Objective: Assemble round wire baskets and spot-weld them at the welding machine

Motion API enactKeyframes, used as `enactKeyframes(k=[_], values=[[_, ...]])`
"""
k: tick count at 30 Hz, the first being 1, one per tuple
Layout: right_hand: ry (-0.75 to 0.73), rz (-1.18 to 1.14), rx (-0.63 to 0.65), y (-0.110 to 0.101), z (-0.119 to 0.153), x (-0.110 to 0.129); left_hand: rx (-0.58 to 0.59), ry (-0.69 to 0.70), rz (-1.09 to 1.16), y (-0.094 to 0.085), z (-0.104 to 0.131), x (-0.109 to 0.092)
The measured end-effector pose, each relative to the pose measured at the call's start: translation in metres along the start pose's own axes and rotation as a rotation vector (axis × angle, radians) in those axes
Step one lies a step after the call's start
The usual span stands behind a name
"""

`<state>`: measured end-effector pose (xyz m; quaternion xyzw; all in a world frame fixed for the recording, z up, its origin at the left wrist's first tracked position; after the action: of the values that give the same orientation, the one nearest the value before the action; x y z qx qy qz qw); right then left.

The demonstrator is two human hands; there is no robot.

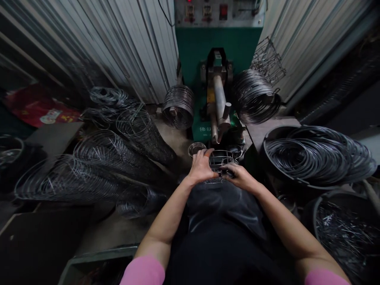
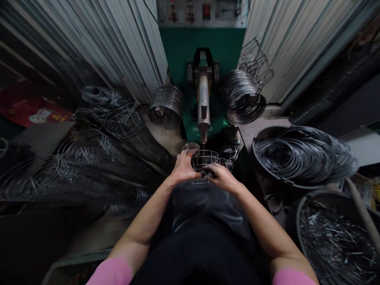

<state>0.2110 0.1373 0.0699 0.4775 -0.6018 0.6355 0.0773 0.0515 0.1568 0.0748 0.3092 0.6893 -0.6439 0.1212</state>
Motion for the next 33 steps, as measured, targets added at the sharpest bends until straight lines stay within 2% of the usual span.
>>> enactKeyframes(k=[5,19,25,29,33], values=[[-0.014,0.046,0.009,0.002,-0.007,-0.005,0.003,0.047,0.019,0.002,-0.006,0.004],[-0.110,0.126,-0.017,0.005,-0.026,-0.012,-0.039,0.026,0.125,0.006,-0.025,0.026],[-0.149,0.146,-0.045,-0.005,-0.048,-0.015,-0.074,0.025,0.138,0.003,-0.046,0.032],[-0.128,0.165,-0.068,-0.011,-0.059,-0.018,-0.029,0.016,0.143,0.004,-0.061,0.035],[-0.074,0.217,-0.109,-0.008,-0.054,-0.023,-0.017,0.021,0.138,0.005,-0.064,0.035]])
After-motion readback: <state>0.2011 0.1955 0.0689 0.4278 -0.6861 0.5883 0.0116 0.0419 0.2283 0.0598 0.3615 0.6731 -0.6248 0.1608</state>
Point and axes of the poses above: each hand's wrist, its own z-axis away from the middle knuckle, its own y-axis out of the palm, x = y × z, the point moved 4 cm from there along -z, towards the middle knuckle, and after that the axes turned 3 degrees about -x, right-handed, at the moved point
